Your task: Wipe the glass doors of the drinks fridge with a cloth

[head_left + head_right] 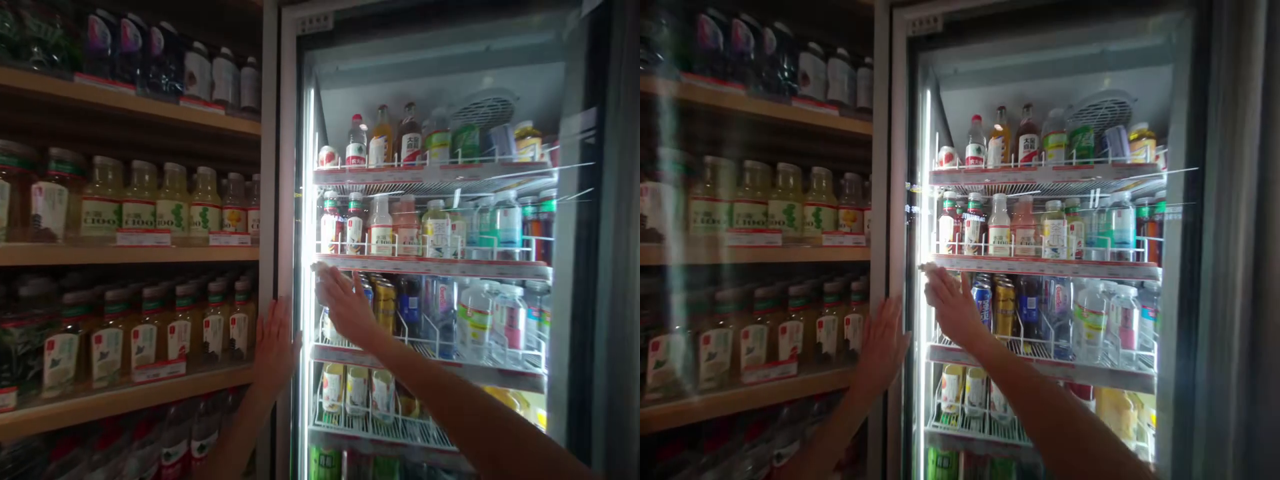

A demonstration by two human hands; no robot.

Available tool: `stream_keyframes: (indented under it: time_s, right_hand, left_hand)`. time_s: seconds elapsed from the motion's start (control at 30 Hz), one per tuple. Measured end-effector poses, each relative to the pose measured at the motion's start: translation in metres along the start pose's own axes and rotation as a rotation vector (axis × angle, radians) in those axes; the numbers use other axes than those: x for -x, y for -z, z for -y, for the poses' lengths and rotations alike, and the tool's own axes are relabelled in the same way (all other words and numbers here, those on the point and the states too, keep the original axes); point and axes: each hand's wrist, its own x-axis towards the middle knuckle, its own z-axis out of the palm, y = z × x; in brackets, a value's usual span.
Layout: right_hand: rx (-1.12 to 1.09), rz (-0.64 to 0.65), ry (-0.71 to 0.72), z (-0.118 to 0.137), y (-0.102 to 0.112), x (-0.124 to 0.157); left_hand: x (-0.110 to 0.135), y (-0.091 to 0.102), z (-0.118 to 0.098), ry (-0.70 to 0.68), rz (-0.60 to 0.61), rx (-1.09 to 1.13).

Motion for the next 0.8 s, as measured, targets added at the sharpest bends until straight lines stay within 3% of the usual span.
stream_keyframes:
  time_s: [0.13, 0.17, 0.3, 0.33, 0.43, 0.47, 0.5, 0.6, 0.63, 0.67, 0.77, 0.8]
  right_hand:
    - [-0.026, 0.022, 0.335, 0.001, -0.005, -0.016]
    - [-0.020, 0.010, 0.309, -0.002, -0.005, -0.022]
    - [0.025, -0.086, -0.048, -0.015, -0.003, -0.049]
    - [0.028, -0.091, -0.023, -0.018, -0.002, -0.053]
    - [0.036, -0.026, 0.273, -0.033, 0.006, -0.056]
    - [0.051, -0.003, 0.306, -0.041, 0.011, -0.058]
    - [0.076, 0.006, 0.259, -0.050, 0.017, -0.061]
    - [0.164, -0.058, -0.108, -0.079, 0.036, -0.066]
    - [0.182, -0.067, -0.159, -0.086, 0.041, -0.064]
    - [0.192, -0.056, -0.136, -0.091, 0.045, -0.060]
    - [0.202, 0.038, 0.116, -0.103, 0.053, -0.038]
    - [0.213, 0.040, 0.123, -0.108, 0.056, -0.031]
  left_hand:
    - [-0.013, 0.003, 0.008, -0.029, -0.057, 0.029]
    - [-0.017, 0.003, 0.009, -0.038, -0.080, 0.037]
    - [-0.040, 0.004, 0.010, -0.001, -0.135, 0.076]
    - [-0.046, 0.005, 0.009, 0.009, -0.144, 0.088]
    - [-0.066, 0.007, 0.008, 0.013, -0.170, 0.119]
    - [-0.073, 0.008, 0.008, 0.011, -0.175, 0.126]
    - [-0.080, 0.008, 0.007, 0.013, -0.178, 0.130]
    - [-0.103, 0.010, 0.001, 0.030, -0.181, 0.144]
    - [-0.110, 0.010, -0.002, 0.033, -0.182, 0.151]
    - [-0.117, 0.010, -0.006, 0.031, -0.180, 0.160]
    - [-0.134, 0.008, -0.017, 0.003, -0.184, 0.180]
    - [-0.139, 0.007, -0.021, -0.007, -0.190, 0.183]
